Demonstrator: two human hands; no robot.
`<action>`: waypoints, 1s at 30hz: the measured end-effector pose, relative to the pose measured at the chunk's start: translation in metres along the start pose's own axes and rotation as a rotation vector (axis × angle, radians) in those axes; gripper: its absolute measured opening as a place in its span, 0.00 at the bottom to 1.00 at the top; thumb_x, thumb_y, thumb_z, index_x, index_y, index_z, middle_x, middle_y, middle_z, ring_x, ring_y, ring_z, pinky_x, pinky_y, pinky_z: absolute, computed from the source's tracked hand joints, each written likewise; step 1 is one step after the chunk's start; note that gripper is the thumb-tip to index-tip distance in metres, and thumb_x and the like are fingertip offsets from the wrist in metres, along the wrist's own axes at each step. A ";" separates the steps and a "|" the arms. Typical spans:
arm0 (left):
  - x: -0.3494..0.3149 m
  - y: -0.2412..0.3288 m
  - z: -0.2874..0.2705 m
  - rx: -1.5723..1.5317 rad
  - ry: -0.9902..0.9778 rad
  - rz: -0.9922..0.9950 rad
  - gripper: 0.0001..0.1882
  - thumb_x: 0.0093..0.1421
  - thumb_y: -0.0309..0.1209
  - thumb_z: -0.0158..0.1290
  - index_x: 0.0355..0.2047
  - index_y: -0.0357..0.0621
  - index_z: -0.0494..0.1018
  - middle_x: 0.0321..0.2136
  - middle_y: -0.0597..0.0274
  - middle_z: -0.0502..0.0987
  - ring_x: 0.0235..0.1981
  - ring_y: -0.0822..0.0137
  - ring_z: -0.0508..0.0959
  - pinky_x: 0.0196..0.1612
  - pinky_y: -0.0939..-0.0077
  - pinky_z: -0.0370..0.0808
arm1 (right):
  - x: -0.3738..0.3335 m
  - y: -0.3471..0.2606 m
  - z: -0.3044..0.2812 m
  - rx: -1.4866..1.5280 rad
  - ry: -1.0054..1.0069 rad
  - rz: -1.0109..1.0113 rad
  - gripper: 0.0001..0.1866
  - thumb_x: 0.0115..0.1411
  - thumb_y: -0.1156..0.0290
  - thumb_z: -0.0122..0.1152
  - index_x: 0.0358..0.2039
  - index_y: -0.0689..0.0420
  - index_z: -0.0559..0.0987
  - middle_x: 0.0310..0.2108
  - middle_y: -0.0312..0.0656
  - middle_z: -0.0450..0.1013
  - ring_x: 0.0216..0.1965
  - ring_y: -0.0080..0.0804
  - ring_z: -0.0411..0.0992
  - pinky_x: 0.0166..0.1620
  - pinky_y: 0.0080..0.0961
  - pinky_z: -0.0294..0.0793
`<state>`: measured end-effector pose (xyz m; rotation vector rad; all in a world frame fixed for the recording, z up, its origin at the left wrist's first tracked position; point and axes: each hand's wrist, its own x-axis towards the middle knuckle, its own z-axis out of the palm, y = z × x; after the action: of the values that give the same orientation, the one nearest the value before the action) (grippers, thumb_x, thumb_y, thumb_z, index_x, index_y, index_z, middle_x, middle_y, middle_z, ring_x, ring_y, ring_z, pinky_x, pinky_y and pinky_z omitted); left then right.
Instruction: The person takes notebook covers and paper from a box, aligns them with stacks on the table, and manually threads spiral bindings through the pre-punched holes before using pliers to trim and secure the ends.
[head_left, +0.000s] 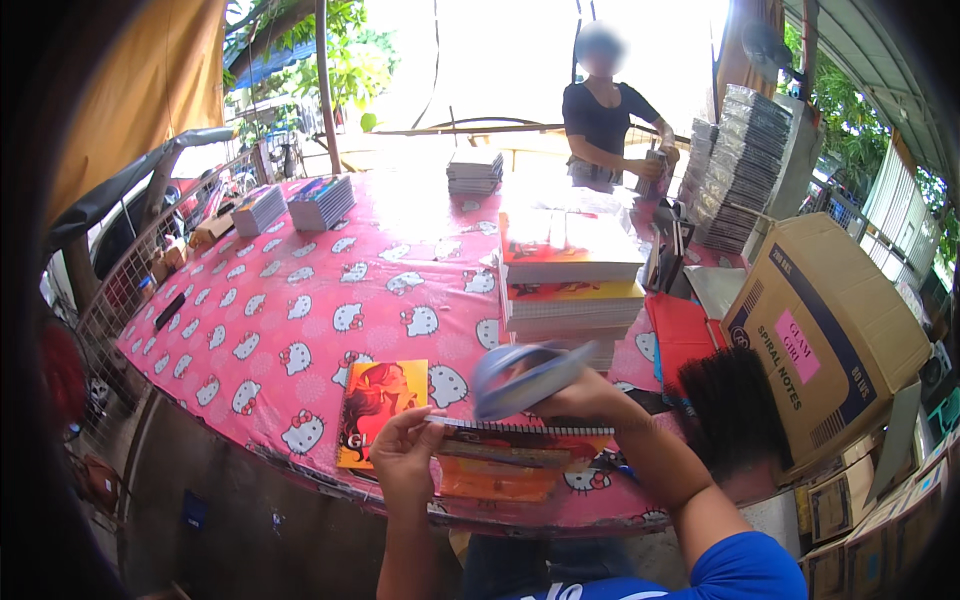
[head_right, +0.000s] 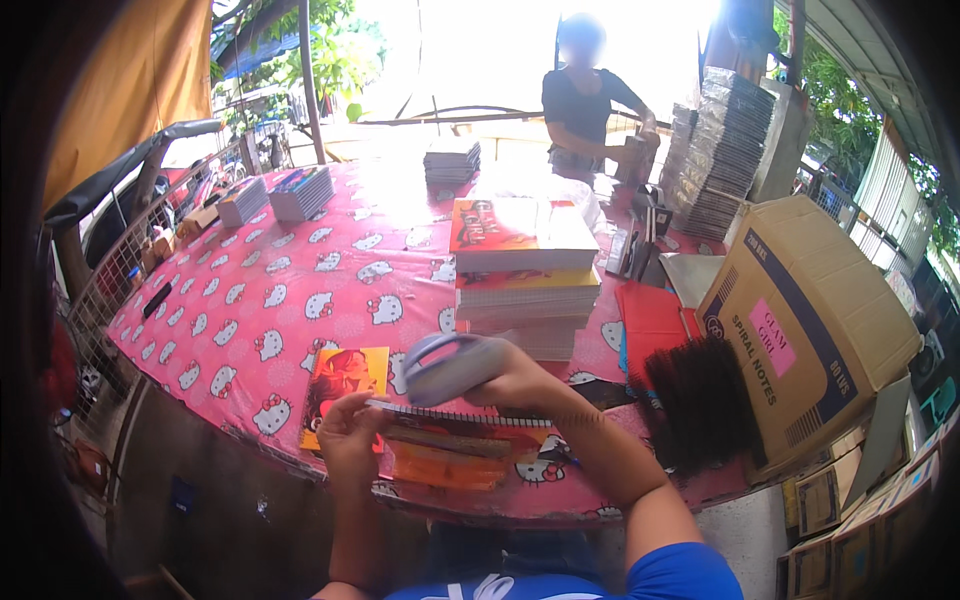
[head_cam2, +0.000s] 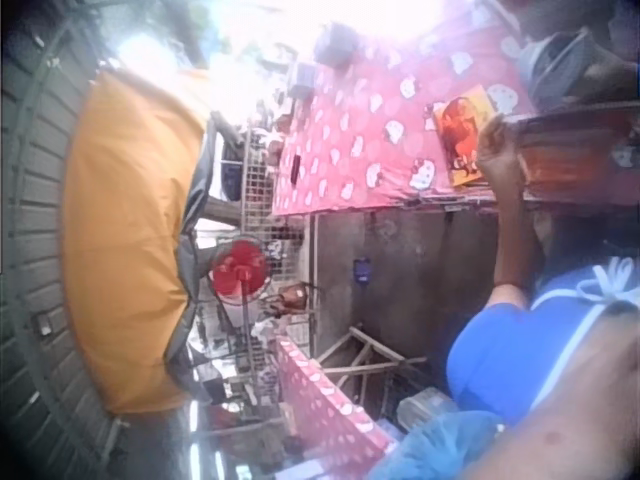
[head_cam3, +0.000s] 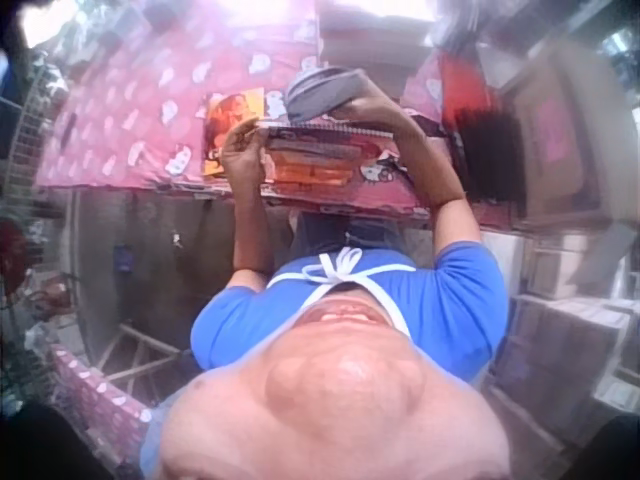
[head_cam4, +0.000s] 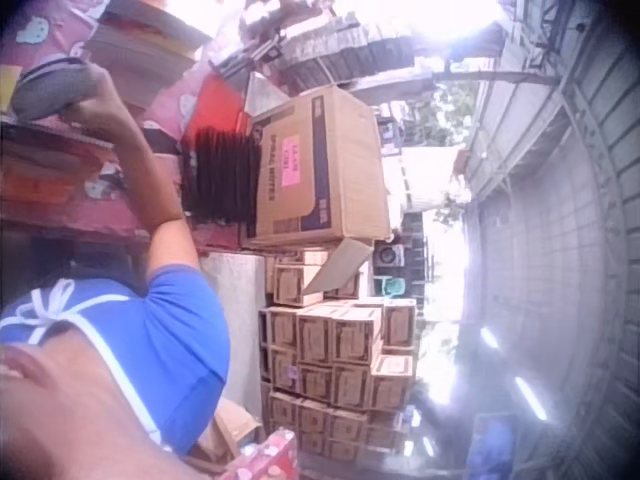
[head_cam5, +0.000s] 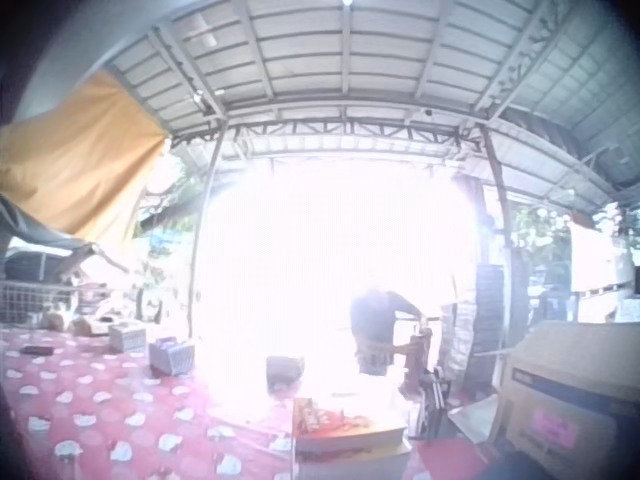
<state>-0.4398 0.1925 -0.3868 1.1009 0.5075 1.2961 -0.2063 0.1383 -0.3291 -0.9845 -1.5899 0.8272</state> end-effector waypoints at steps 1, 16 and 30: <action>0.001 -0.001 -0.004 0.005 -0.054 -0.006 0.12 0.56 0.17 0.56 0.42 0.32 0.74 0.35 0.55 0.79 0.32 0.70 0.79 0.35 0.78 0.76 | 0.002 -0.007 0.005 -0.336 -0.017 0.221 0.19 0.43 0.81 0.60 0.40 0.63 0.75 0.31 0.36 0.74 0.34 0.19 0.69 0.37 0.19 0.70; 0.012 -0.004 -0.017 -0.063 -0.088 -0.172 0.10 0.57 0.27 0.60 0.38 0.34 0.77 0.29 0.61 0.80 0.31 0.75 0.78 0.38 0.82 0.73 | -0.003 0.029 -0.006 -0.855 -0.030 0.321 0.26 0.47 0.70 0.66 0.48 0.62 0.71 0.40 0.46 0.74 0.39 0.41 0.73 0.40 0.30 0.72; -0.043 0.116 0.025 0.221 0.201 1.064 0.11 0.46 0.22 0.66 0.28 0.40 0.74 0.29 0.58 0.78 0.36 0.62 0.79 0.39 0.70 0.79 | -0.212 0.032 0.021 -1.129 0.168 0.449 0.35 0.54 0.52 0.62 0.58 0.55 0.66 0.60 0.56 0.56 0.61 0.59 0.54 0.63 0.53 0.50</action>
<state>-0.4884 0.1316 -0.2878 1.5080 0.1845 2.3283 -0.1954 -0.0404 -0.4484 -2.1922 -1.6811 0.0233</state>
